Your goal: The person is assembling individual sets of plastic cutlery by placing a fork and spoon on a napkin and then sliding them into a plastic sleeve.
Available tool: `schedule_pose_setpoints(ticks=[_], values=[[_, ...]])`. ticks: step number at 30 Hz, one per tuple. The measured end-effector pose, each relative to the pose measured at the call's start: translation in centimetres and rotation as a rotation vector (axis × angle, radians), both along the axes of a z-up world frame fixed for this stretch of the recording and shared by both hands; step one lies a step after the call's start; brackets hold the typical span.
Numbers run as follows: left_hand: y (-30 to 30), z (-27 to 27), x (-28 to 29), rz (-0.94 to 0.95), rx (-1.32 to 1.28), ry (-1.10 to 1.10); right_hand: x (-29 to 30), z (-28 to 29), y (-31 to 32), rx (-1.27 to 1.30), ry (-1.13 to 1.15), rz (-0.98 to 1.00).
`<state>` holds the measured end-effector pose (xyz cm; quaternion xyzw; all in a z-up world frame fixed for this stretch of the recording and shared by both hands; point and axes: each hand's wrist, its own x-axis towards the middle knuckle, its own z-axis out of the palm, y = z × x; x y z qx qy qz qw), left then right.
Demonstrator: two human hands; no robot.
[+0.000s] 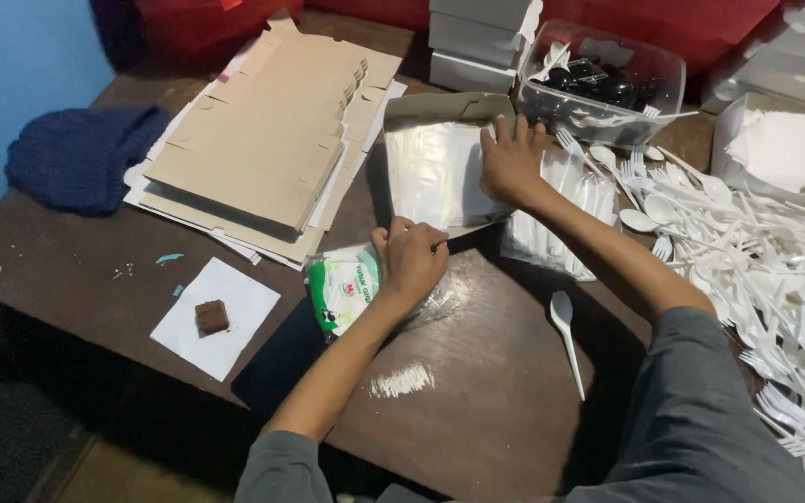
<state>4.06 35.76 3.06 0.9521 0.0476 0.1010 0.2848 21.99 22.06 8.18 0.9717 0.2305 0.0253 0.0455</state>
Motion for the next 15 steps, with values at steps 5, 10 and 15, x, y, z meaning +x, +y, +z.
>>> schedule_pose_setpoints(ticks=[5,10,15], values=[[-0.1,-0.5,-0.1,-0.011,0.024,-0.003,2.5,-4.4,-1.5,0.024,-0.149,0.04],[0.1,-1.0,0.1,-0.025,0.025,-0.035,6.5,-7.7,-4.6,0.132,-0.25,0.13],[0.1,-0.7,0.2,-0.014,-0.006,-0.043,3.9,-3.8,-4.3,0.424,-0.35,0.152]])
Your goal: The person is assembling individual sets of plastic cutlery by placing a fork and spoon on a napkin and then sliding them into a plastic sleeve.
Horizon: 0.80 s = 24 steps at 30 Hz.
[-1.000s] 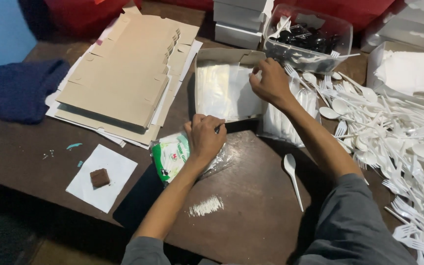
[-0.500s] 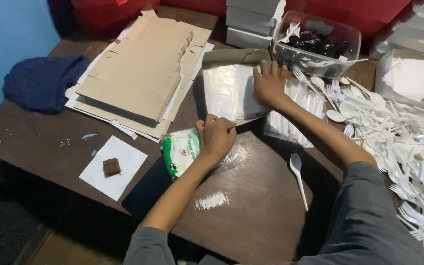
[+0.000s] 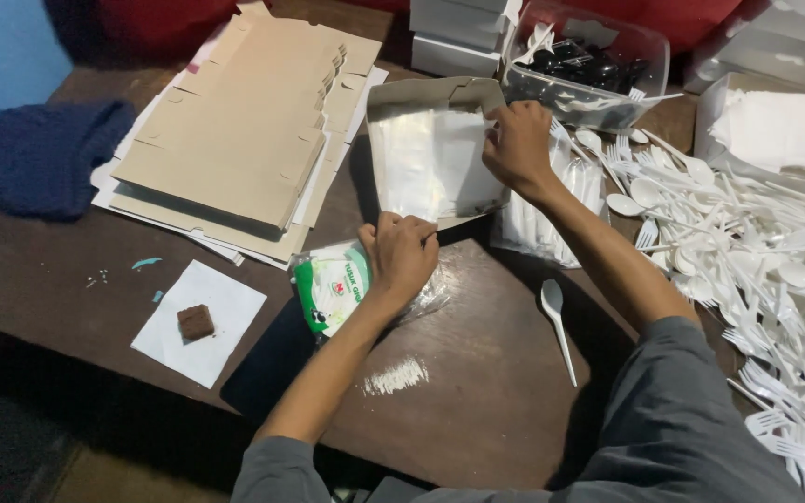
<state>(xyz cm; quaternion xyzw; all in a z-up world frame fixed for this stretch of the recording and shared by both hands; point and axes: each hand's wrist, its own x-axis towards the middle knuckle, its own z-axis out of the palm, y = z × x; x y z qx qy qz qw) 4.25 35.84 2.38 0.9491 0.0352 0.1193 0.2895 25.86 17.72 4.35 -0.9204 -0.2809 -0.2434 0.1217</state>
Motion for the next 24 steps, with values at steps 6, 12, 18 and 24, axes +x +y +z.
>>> schedule_pose_setpoints(ticks=[6,12,18,24], values=[[-0.2,0.7,0.3,0.037,-0.01,-0.083,-4.5,4.7,0.8,0.503,0.055,0.198],[0.1,0.1,0.5,0.067,-0.028,-0.168,-9.8,8.7,-2.6,0.656,-0.049,0.28],[-0.9,3.6,1.2,-0.111,-0.295,-0.659,-15.8,10.6,-8.8,0.953,0.065,0.439],[-9.6,6.7,2.0,-0.646,-0.992,-0.216,-21.6,9.9,-13.6,1.039,0.045,0.447]])
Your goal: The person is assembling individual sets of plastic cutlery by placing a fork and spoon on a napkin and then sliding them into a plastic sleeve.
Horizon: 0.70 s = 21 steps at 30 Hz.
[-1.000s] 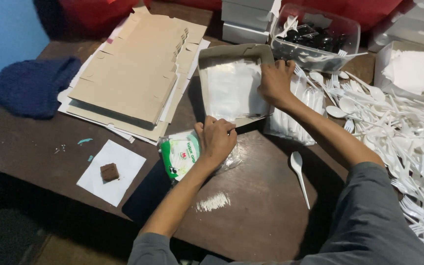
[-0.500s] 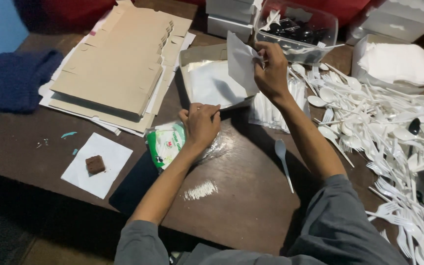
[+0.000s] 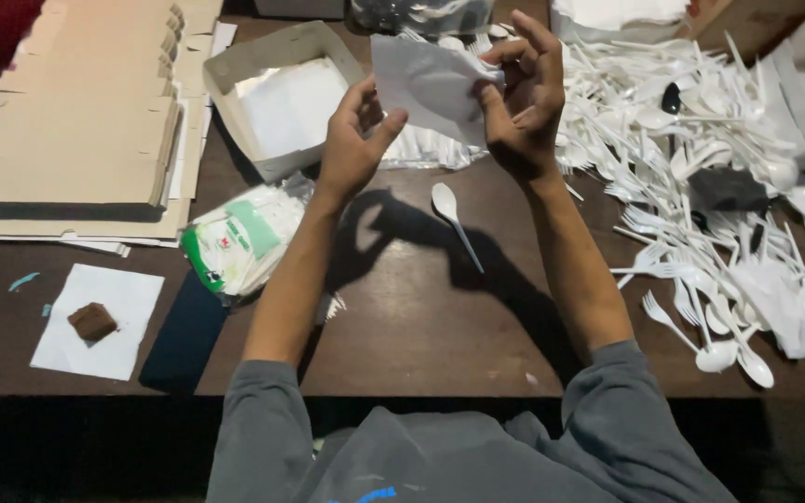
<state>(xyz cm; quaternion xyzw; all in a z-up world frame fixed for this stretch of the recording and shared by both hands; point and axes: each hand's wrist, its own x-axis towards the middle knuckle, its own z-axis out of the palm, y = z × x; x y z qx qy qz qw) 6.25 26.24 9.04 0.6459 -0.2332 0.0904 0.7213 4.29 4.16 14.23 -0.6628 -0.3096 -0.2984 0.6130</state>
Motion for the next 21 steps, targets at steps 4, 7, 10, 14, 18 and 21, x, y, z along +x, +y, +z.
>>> schedule_pose_setpoints(ticks=[4,7,10,14,18,21], values=[[-5.4,-0.9,-1.1,0.08,0.037,0.05,-2.5,-2.4,-4.2,0.075,-0.015,-0.099],[-8.1,-2.1,-2.8,0.015,0.038,0.085,-5.6,-3.4,-6.9,-0.041,0.237,-0.397],[-10.1,-3.4,-3.9,0.051,0.211,0.131,-6.9,-5.1,-9.6,-0.099,0.377,-0.451],[-11.6,-6.8,-4.3,0.095,0.383,0.178,-8.3,-7.4,-11.2,-0.226,0.504,-0.575],[-11.6,-8.2,-5.2,0.128,0.765,0.121,-8.7,-10.0,-11.8,-0.243,0.668,-0.547],[-11.4,-5.9,-6.7,0.167,0.97,0.238,-8.3,-11.9,-12.4,-0.439,0.773,-0.566]])
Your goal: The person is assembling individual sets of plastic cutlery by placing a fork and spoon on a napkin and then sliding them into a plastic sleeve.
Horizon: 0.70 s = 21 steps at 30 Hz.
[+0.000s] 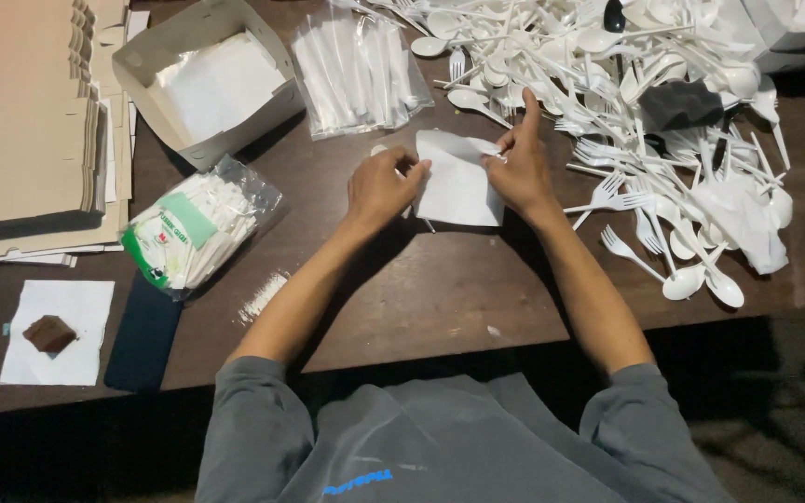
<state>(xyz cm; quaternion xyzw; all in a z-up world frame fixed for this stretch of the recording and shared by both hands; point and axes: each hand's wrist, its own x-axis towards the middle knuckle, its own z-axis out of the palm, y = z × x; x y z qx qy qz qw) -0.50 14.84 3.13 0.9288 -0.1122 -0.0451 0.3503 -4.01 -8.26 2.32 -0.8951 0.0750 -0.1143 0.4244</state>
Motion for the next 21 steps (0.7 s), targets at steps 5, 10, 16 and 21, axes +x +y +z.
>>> schedule_pose_setpoints(ticks=[5,10,16,21], values=[[2.5,0.5,-0.8,0.084,0.025,-0.067,0.3,-1.0,-0.7,-0.052,0.055,0.029],[3.1,-1.0,-0.6,0.069,0.089,-0.118,0.1,-2.9,-1.3,-0.045,0.017,-0.014],[3.0,-2.6,0.7,0.068,0.108,-0.087,-0.3,-3.1,-0.7,-0.033,0.025,0.02],[3.1,-1.9,0.8,0.167,-0.225,0.05,-0.1,-3.3,-0.7,-0.008,-0.02,0.05]])
